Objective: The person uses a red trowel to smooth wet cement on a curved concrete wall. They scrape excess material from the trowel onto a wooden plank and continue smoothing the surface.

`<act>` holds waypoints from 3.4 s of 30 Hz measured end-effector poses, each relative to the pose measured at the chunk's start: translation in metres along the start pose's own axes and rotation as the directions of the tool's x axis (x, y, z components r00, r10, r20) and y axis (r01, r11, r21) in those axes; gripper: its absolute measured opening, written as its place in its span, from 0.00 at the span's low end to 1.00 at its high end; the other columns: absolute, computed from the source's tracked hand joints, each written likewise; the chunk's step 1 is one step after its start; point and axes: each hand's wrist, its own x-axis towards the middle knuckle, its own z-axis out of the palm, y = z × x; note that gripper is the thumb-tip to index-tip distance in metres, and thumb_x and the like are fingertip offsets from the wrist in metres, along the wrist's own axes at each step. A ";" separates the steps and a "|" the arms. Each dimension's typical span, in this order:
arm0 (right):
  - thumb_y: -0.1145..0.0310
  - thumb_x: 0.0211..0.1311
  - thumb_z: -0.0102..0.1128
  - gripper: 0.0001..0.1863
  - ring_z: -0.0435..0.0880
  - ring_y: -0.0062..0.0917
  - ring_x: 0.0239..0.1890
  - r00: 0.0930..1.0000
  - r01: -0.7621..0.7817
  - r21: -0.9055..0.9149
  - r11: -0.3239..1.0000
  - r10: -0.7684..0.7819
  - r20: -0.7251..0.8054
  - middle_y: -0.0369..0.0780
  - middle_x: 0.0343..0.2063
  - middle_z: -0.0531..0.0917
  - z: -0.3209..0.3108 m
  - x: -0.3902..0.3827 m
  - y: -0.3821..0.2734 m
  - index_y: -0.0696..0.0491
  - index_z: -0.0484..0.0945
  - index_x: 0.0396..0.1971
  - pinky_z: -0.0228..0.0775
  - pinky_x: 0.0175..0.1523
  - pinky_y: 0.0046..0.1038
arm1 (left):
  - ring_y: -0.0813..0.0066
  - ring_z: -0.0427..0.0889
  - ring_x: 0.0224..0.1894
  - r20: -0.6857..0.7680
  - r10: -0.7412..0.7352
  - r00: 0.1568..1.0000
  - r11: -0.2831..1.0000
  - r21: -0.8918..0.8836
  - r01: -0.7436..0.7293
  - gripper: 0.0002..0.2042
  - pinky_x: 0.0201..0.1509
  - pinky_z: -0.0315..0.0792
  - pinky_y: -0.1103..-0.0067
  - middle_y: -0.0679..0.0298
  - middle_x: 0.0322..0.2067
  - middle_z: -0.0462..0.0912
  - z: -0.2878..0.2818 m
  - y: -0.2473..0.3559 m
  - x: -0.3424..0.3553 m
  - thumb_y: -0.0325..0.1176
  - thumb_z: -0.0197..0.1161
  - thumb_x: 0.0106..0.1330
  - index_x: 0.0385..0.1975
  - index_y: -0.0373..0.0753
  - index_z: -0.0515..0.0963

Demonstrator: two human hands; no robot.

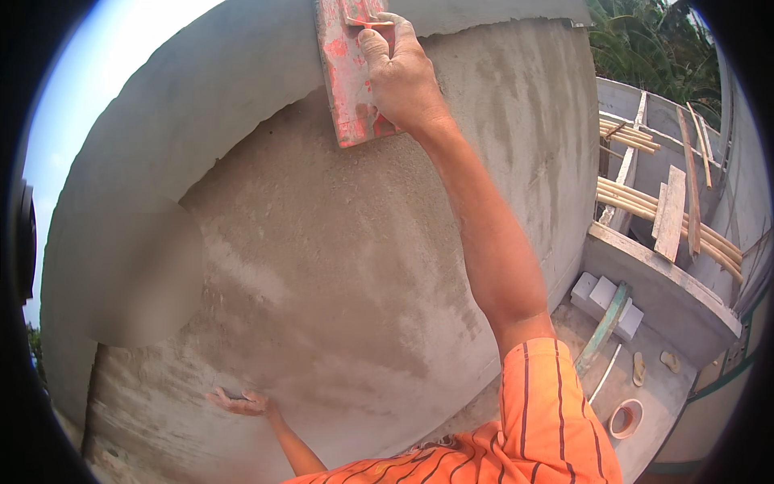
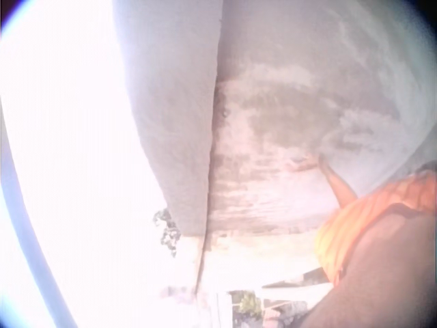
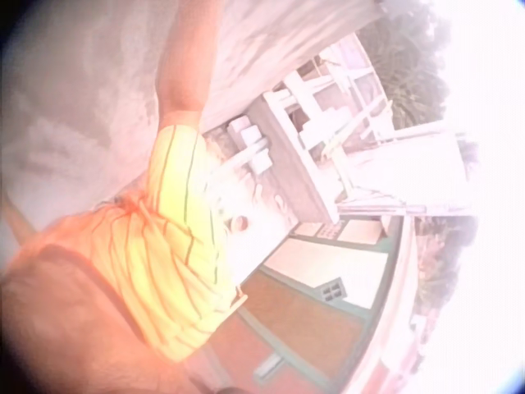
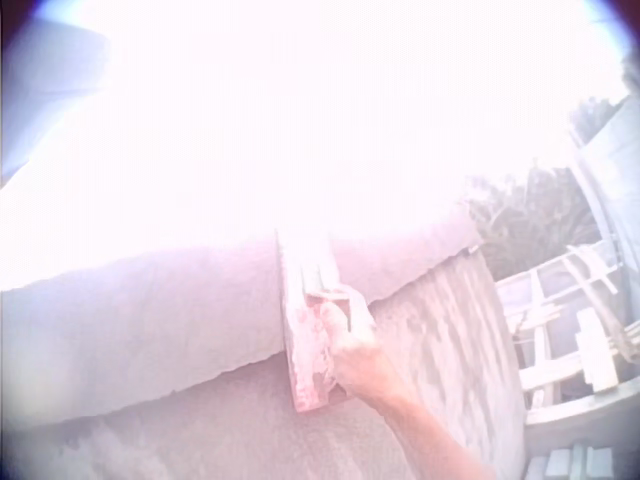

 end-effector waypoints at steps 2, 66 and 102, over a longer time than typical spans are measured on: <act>0.56 0.73 0.47 0.26 0.83 0.23 0.28 1.000 0.020 -0.015 1.000 -0.021 -0.021 0.38 0.26 0.80 0.019 -0.034 0.012 0.52 0.60 0.65 0.76 0.35 0.29 | 0.42 0.54 0.70 -0.007 0.010 1.000 1.000 0.006 -0.010 0.27 0.69 0.52 0.52 0.42 0.68 0.55 0.000 -0.005 -0.001 0.47 0.40 0.72 0.61 0.33 0.63; 0.53 0.74 0.45 0.23 0.65 0.12 0.17 0.978 -0.019 0.070 0.997 0.033 -0.205 0.32 0.24 0.68 -0.043 0.053 0.023 0.53 0.64 0.59 0.71 0.21 0.23 | 0.46 0.56 0.70 -0.006 -0.022 1.000 0.999 0.044 0.022 0.27 0.68 0.55 0.52 0.45 0.68 0.57 -0.002 0.002 -0.001 0.50 0.40 0.74 0.63 0.35 0.64; 0.51 0.72 0.47 0.27 0.82 0.28 0.43 0.978 0.176 -0.211 0.961 -0.195 -0.073 0.47 0.42 0.81 -0.051 -0.001 0.088 0.51 0.62 0.63 0.76 0.46 0.34 | 0.49 0.51 0.72 -0.056 -0.423 0.904 0.906 -0.042 0.421 0.29 0.71 0.49 0.56 0.45 0.70 0.51 0.006 0.063 0.009 0.46 0.39 0.69 0.67 0.35 0.58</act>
